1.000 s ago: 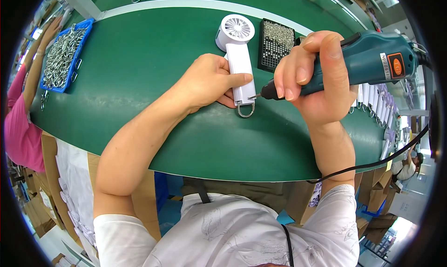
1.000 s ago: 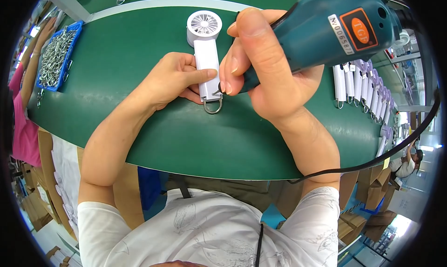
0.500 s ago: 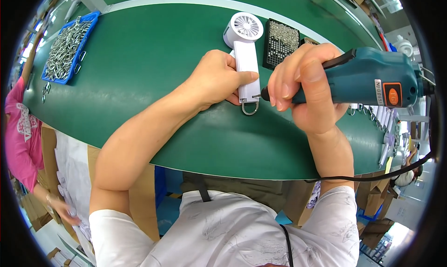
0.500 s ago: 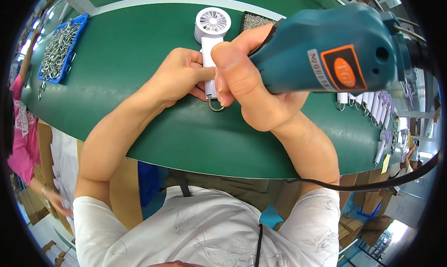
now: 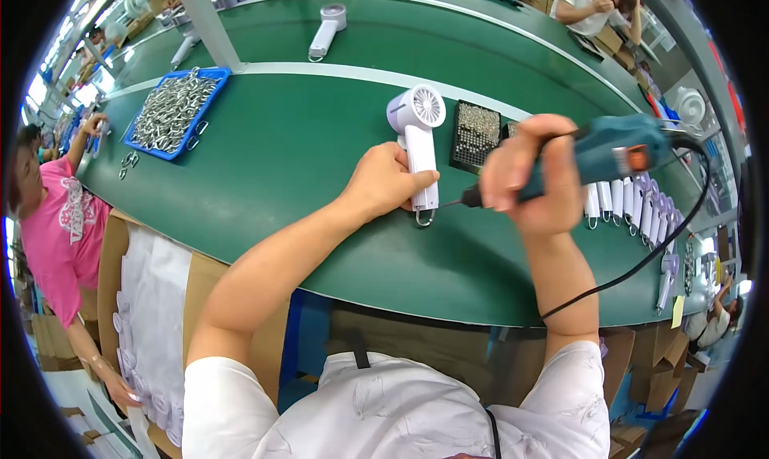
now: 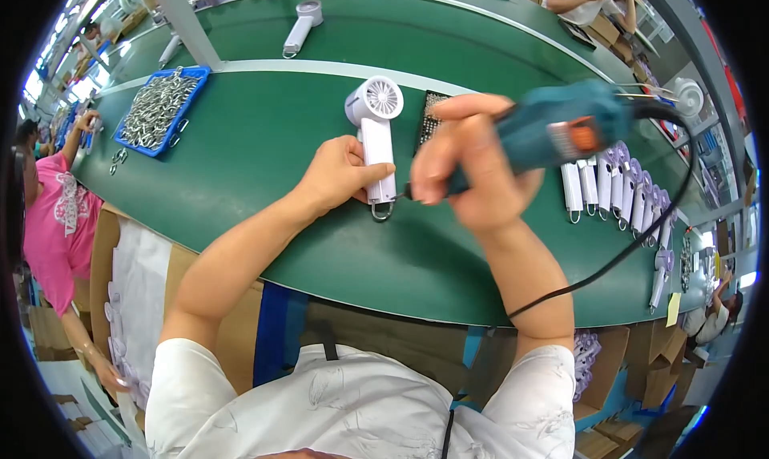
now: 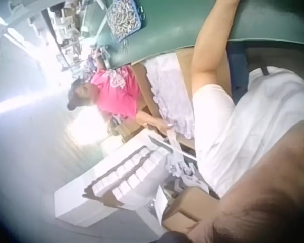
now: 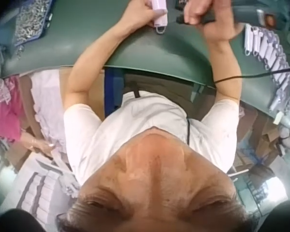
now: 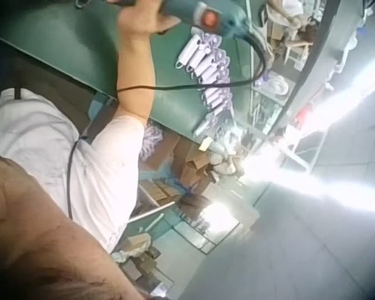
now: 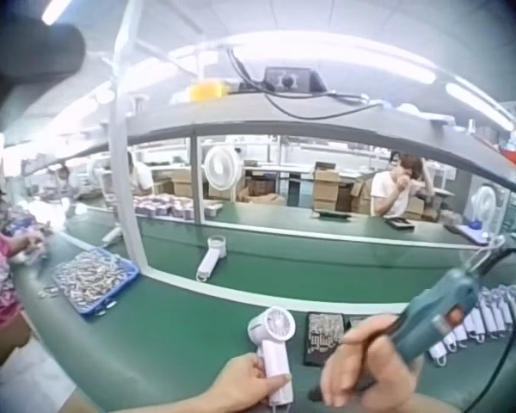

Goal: The person assembles handheld portable fans by installing internal components into fan casings, then securing the casings with screws using an electric screwdriver.

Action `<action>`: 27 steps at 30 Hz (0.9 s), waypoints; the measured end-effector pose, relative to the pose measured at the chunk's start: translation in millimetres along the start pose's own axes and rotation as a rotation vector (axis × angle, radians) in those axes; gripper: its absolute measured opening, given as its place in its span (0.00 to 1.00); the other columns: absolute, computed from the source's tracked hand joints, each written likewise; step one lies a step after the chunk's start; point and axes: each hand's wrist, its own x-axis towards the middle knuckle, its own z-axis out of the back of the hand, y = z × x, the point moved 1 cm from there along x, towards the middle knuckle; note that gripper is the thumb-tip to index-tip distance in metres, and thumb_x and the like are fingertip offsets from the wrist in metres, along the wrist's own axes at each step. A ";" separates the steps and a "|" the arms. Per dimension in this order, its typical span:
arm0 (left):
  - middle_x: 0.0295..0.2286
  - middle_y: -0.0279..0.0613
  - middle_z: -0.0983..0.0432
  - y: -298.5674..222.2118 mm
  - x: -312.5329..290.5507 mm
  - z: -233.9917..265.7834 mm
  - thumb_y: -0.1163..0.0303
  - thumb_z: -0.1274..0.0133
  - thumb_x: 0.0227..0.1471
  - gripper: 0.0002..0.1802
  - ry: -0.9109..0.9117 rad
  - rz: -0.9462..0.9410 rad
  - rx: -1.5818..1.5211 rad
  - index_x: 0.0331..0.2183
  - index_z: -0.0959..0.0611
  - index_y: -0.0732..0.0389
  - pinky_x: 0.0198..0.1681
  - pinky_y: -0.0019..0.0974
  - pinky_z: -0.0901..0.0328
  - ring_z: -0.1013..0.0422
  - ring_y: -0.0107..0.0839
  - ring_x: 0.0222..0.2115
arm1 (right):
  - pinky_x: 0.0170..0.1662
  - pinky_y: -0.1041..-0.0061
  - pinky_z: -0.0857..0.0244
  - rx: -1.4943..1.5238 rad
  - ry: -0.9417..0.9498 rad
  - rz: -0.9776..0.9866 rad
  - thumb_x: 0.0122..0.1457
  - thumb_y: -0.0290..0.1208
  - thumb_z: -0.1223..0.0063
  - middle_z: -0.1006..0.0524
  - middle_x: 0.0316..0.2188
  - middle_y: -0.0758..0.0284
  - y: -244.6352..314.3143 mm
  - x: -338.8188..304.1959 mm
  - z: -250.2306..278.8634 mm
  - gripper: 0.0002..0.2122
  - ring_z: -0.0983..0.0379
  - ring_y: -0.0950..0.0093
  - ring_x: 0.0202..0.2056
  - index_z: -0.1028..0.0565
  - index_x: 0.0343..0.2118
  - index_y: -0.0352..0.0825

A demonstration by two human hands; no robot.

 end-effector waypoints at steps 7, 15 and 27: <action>0.28 0.49 0.19 -10.2 -60.3 9.0 0.72 0.33 0.44 0.18 -0.352 -0.423 0.402 0.33 0.26 0.66 0.33 0.35 0.26 0.20 0.32 0.29 | 0.13 0.75 0.39 -0.413 -0.488 -0.600 0.61 0.30 0.40 0.29 0.16 0.67 26.1 -6.2 14.3 0.12 0.35 0.77 0.10 0.23 0.40 0.24; 0.32 0.55 0.25 5.9 -105.2 -18.2 0.77 0.33 0.42 0.21 -0.321 -0.465 0.622 0.36 0.28 0.67 0.32 0.48 0.29 0.25 0.53 0.31 | 0.14 0.77 0.38 -0.542 -0.358 -0.929 0.58 0.35 0.35 0.23 0.20 0.63 3.4 -40.8 24.9 0.16 0.31 0.79 0.12 0.22 0.40 0.26; 0.37 0.44 0.19 -34.0 -55.3 7.9 0.69 0.26 0.43 0.34 0.049 -0.395 0.362 0.52 0.22 0.64 0.36 0.31 0.29 0.24 0.29 0.35 | 0.15 0.76 0.37 -0.633 -0.333 -1.012 0.57 0.34 0.39 0.22 0.21 0.62 5.8 -38.6 36.8 0.14 0.29 0.79 0.13 0.22 0.36 0.25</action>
